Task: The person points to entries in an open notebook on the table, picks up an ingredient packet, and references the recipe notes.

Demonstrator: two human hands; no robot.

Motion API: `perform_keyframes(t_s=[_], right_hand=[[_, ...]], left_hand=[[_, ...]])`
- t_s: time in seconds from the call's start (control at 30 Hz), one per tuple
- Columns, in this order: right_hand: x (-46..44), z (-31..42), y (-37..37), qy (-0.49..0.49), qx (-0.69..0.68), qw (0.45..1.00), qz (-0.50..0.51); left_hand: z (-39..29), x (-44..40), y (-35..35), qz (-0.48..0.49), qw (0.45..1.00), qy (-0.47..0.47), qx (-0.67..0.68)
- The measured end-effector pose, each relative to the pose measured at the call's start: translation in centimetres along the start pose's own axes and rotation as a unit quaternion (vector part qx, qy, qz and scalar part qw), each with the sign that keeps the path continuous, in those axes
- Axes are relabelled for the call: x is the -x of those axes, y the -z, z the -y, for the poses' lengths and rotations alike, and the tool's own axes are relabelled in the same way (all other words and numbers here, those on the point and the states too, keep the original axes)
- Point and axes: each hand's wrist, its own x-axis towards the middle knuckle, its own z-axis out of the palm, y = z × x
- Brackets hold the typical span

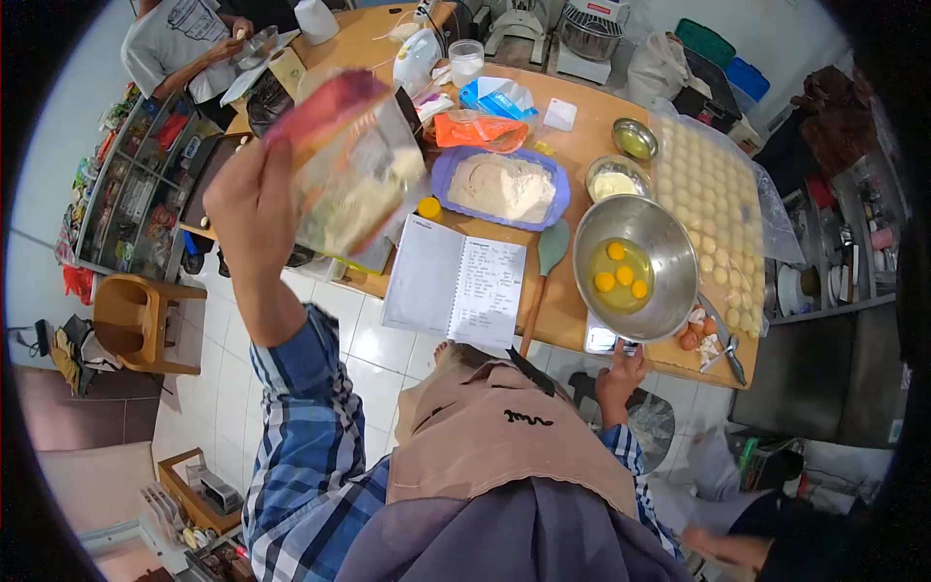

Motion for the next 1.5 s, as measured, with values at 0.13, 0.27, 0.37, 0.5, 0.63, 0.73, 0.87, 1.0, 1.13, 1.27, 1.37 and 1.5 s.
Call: perform_keyframes(t_s=[0.13,0.27,0.37,0.5,0.63,0.73,0.87,1.0,1.13,1.27,1.37,1.5], right_hand=[[0.1,-0.7,0.0,0.015,-0.01,1.0,0.005],[-0.1,-1.0,0.6,0.014,-0.012,0.999,0.035],[-0.2,-1.4,0.7,0.009,-0.016,0.998,0.062],[-0.7,-1.6,1.3,0.019,-0.03,0.996,0.083],[-0.6,-1.8,1.1,0.029,-0.023,0.996,0.081],[-0.6,-1.6,1.3,0.032,-0.011,0.997,0.073],[-0.3,-1.0,1.1,0.007,0.003,0.998,0.067],[-0.1,-1.0,0.6,-0.003,0.002,0.998,0.056],[-0.1,-0.6,0.5,0.0,0.005,0.999,0.044],[-0.1,-0.2,0.6,-0.027,-0.001,0.998,0.057],[0.0,-0.2,0.4,-0.023,0.017,0.998,0.054],[0.0,-0.1,0.8,-0.019,0.027,0.998,0.053]], left_hand=[[-1.0,4.7,1.6,-0.006,0.998,0.065,0.019],[-0.3,10.1,2.6,-0.05,0.985,0.154,0.057],[-0.6,13.1,3.0,-0.09,0.977,0.188,0.036],[-2.0,15.3,4.0,-0.129,0.974,0.178,-0.058],[-2.5,16.1,5.3,-0.175,0.964,0.182,-0.081],[-1.5,16.8,6.8,-0.117,0.96,0.226,-0.113],[-0.3,16.0,6.2,-0.142,0.967,0.205,-0.044],[-0.4,15.3,5.4,-0.126,0.972,0.196,-0.037],[0.3,15.1,5.5,-0.121,0.974,0.193,0.01],[0.8,15.0,5.7,-0.11,0.973,0.202,0.019],[0.7,14.9,5.5,-0.108,0.974,0.198,0.018],[1.3,14.9,5.5,-0.102,0.976,0.19,0.008]])
